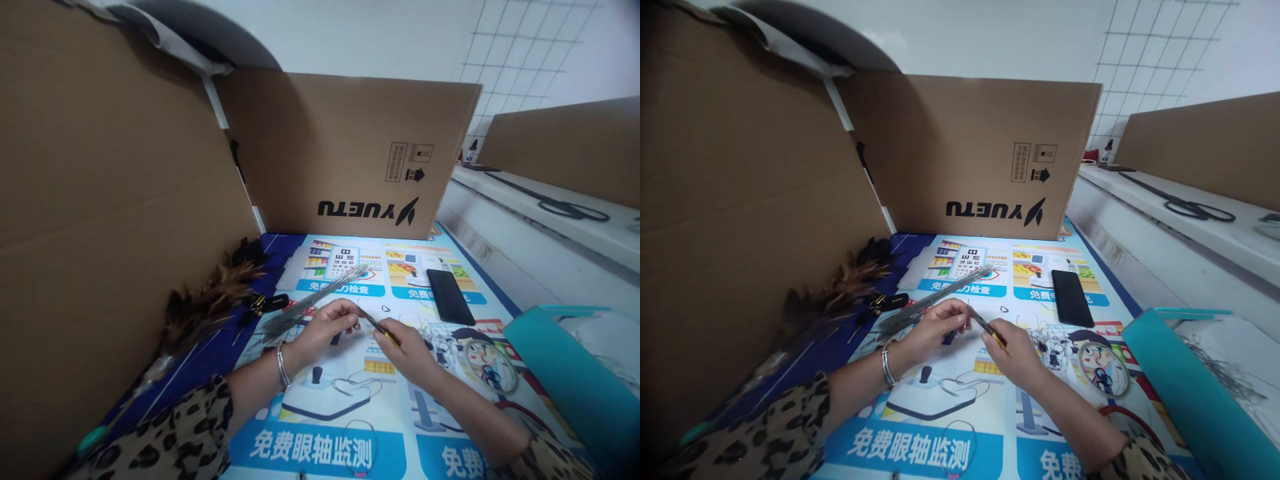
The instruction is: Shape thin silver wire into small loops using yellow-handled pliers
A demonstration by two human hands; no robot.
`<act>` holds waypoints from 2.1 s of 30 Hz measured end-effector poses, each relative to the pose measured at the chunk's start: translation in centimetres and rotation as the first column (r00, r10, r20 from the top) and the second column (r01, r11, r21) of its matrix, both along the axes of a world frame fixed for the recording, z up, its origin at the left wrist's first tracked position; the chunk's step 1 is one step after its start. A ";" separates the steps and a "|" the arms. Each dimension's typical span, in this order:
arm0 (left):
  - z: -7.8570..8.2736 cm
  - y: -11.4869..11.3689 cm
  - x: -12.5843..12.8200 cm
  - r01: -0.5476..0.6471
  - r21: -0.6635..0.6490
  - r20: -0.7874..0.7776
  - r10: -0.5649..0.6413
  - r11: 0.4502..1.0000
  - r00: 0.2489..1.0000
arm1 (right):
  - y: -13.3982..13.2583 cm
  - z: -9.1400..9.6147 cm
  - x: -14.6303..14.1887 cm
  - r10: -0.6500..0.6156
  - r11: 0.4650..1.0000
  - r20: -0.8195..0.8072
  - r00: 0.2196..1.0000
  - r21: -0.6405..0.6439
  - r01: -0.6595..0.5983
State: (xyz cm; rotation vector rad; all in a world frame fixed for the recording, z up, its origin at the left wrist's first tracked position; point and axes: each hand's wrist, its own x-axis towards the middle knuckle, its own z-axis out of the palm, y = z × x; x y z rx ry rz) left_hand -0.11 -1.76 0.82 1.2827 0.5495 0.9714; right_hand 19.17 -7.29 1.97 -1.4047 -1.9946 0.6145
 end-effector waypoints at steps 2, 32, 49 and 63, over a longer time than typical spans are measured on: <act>-0.1 0.0 0.0 -0.004 0.003 -0.001 0.004 1.000 1.000 | 0.0 0.0 0.0 0.004 1.000 0.005 1.000 0.011 -0.004; -0.1 0.0 -0.2 0.110 -0.149 -0.016 -0.114 0.983 0.993 | -0.1 -0.4 0.2 0.026 0.996 0.088 0.996 0.081 -0.033; -0.2 0.1 -0.1 0.030 -0.048 -0.015 -0.031 0.998 0.999 | -0.1 -0.4 0.6 -0.001 0.986 0.184 0.983 0.164 -0.029; -0.3 0.3 0.0 -0.056 0.059 -0.138 0.064 0.997 0.988 | -0.2 0.0 0.7 -0.178 0.907 0.476 0.861 0.419 -0.045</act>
